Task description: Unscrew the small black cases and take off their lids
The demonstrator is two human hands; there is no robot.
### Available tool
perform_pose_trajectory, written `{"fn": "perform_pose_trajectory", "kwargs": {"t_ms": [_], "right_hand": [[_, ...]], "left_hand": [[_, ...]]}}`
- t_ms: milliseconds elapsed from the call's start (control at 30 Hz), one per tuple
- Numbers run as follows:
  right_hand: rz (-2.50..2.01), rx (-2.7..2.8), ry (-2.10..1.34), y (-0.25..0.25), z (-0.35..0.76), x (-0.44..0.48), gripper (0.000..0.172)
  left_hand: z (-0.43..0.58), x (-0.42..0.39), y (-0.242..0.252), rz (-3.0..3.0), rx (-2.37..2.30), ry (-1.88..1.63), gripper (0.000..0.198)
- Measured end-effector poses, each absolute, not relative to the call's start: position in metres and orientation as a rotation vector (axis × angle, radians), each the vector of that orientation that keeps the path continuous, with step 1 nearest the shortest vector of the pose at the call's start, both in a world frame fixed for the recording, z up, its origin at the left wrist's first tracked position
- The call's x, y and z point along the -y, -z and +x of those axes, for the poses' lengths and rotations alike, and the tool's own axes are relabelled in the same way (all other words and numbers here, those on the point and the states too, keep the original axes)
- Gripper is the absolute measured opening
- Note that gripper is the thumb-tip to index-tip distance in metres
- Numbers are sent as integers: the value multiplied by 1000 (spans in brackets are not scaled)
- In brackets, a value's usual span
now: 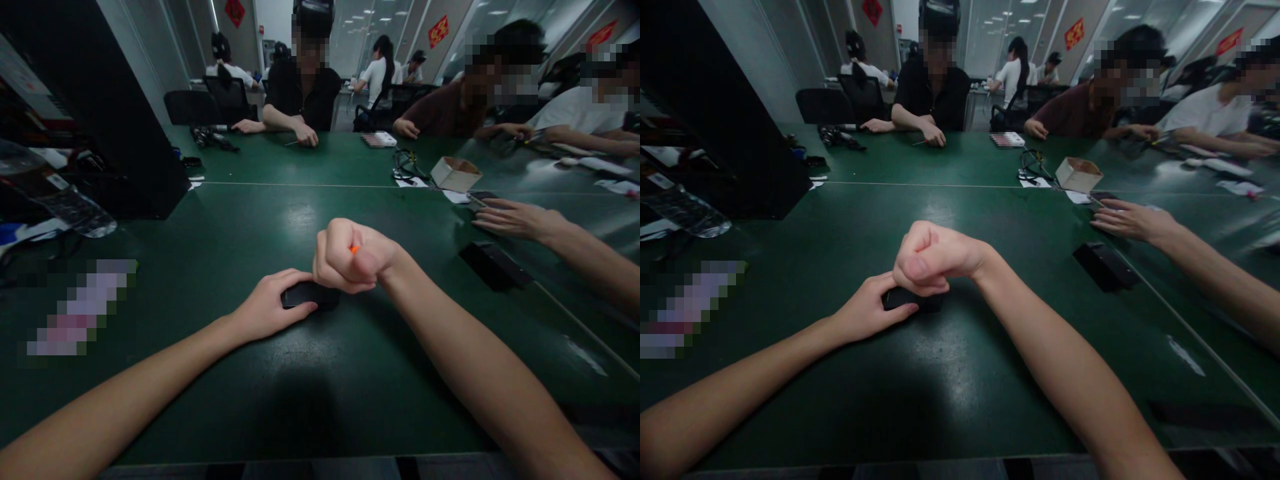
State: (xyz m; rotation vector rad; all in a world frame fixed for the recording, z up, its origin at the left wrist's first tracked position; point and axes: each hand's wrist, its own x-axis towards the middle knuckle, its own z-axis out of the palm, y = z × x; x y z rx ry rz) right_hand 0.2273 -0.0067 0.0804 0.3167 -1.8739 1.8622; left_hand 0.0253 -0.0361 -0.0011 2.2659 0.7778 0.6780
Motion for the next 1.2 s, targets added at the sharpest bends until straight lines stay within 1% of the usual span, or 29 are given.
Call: {"fn": "perform_pose_trajectory", "kwargs": {"t_ms": [67,133,200,267,367,467,533,567,633,700,767,967,1067,1133,1200], "right_hand": [[32,1827,-1723,-86,227,7,60],[-220,1730,-1623,-91,226,7,57],[-405,1600,-1603,-93,226,5,53],[-483,1477,-1647,-91,226,2,54],[-427,1438,-1772,-83,230,-3,60],[-123,1602,-1877,-77,232,-5,65],[41,1664,-1845,-77,230,-3,67],[42,1656,-1808,-78,228,-2,67],[-95,1584,-1746,-81,221,3,64],[-262,1505,-1732,-84,214,9,60],[-339,1463,-1744,-83,209,13,57],[-309,1428,-1637,-80,205,13,55],[-315,1371,-1569,-90,206,19,54],[-266,1329,-1572,-98,205,27,56],[-253,1303,-1597,-100,202,34,58]], "left_hand": [[25,37,1,2275,-800,-680,37],[25,37,1,2286,-818,-671,39],[25,37,0,2290,-825,-656,39],[26,37,-1,2287,-831,-648,39],[26,37,-2,2286,-834,-639,39],[27,38,-3,2291,-831,-642,39],[27,38,-3,2293,-828,-646,39],[27,38,-3,2294,-827,-647,39],[27,37,-2,2296,-823,-650,38],[27,37,-1,2298,-819,-653,38],[27,37,0,2295,-813,-659,39],[26,37,-1,2289,-809,-656,39],[26,38,0,2285,-851,-662,45],[27,38,1,2276,-885,-667,47],[28,38,2,2266,-893,-671,45]]}}
